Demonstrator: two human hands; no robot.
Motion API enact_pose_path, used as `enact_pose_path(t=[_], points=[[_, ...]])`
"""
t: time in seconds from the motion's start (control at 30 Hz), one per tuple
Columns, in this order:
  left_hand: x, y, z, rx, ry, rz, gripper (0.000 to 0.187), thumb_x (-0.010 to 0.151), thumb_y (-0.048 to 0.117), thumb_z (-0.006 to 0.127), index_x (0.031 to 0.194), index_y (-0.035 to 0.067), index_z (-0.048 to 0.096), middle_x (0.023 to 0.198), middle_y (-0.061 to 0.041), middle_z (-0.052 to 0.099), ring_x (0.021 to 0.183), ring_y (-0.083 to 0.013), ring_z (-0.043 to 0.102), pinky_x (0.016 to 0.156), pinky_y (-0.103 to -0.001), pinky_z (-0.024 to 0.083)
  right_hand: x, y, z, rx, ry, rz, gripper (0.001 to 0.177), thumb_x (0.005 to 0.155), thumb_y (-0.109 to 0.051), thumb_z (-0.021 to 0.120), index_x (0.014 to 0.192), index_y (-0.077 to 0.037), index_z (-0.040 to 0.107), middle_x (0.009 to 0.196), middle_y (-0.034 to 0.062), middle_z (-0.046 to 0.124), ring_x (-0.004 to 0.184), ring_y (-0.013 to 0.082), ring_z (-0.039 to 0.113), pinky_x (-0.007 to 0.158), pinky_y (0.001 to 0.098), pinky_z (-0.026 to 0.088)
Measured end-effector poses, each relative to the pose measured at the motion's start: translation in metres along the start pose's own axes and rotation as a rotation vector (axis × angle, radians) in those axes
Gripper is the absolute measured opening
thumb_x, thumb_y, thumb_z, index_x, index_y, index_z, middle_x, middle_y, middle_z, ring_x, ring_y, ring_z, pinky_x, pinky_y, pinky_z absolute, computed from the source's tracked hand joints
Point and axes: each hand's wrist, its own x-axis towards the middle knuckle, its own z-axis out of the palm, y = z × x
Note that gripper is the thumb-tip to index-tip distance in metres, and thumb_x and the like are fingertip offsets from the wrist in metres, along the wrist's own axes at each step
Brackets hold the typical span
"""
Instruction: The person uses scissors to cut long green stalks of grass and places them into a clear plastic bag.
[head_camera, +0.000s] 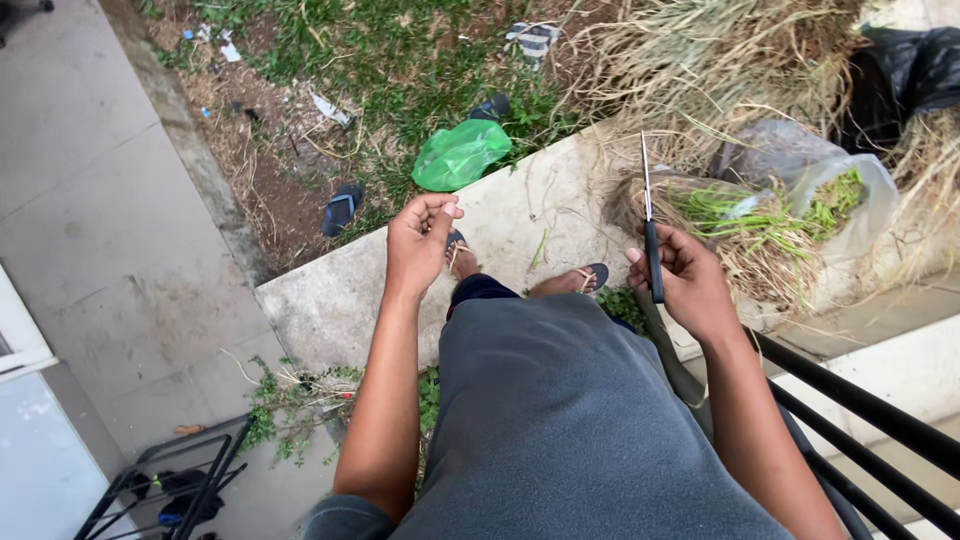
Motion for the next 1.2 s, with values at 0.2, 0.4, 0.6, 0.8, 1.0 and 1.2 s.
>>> enact_pose_path(t=[0.2,0.4,0.6,0.8,1.0,1.2], points=[[0.013,-0.018,-0.084,-0.082,0.033,0.026,0.015,0.101,0.009,0.065,0.112,0.001,0.071,0.095,-0.002,0.075,0.077,-0.0053,0.06,0.073,-0.022,0.051,0.029,-0.026,0.074,-0.021,-0.015,0.022,0.042,0.093,-0.017,0.072,0.131,-0.003,0.06,0.08,0.0022,0.069,0.07,0.0097,0.067,0.063,0.0245,0.052],[0.032,-0.025,-0.167,-0.046,0.063,-0.054,0.017,0.101,0.012,0.063,0.112,0.002,0.07,0.094,-0.001,0.074,0.077,-0.0052,0.06,0.072,-0.022,0.051,0.049,-0.047,0.169,-0.022,-0.092,-0.054,0.044,0.093,-0.014,0.073,0.133,-0.001,0.06,0.082,0.0013,0.069,0.074,0.0083,0.066,0.067,0.0241,0.054],[0.059,-0.026,-0.206,0.013,0.046,-0.059,0.016,0.101,0.012,0.065,0.111,0.002,0.072,0.093,-0.001,0.075,0.075,-0.0056,0.059,0.071,-0.023,0.051,0.051,-0.067,0.227,0.048,-0.12,-0.011,0.043,0.093,-0.014,0.073,0.133,-0.002,0.061,0.082,0.0016,0.069,0.074,0.0087,0.066,0.068,0.0251,0.055],[0.08,-0.019,-0.212,0.063,-0.066,-0.022,0.015,0.101,0.009,0.064,0.112,0.003,0.072,0.093,-0.003,0.075,0.077,-0.0063,0.061,0.07,-0.024,0.052,0.042,-0.067,0.246,0.039,-0.022,0.024,0.042,0.094,-0.013,0.072,0.133,0.0,0.061,0.081,0.0036,0.068,0.073,0.0099,0.065,0.066,0.026,0.053],[0.083,-0.017,-0.196,0.03,-0.181,-0.009,0.021,0.099,0.0,0.056,0.117,0.003,0.067,0.099,-0.004,0.075,0.081,-0.0067,0.062,0.075,-0.024,0.053,0.033,-0.049,0.238,0.096,0.027,-0.013,0.041,0.098,-0.013,0.07,0.134,0.002,0.06,0.083,0.0047,0.068,0.073,0.01,0.065,0.066,0.0262,0.054],[0.077,-0.014,-0.176,0.037,-0.301,0.05,0.026,0.096,-0.008,0.054,0.117,0.0,0.068,0.094,-0.003,0.068,0.086,-0.0075,0.062,0.081,-0.025,0.052,0.026,-0.042,0.223,0.111,0.049,-0.02,0.04,0.098,-0.011,0.069,0.134,0.003,0.059,0.081,0.006,0.068,0.072,0.0105,0.065,0.066,0.0261,0.054]])
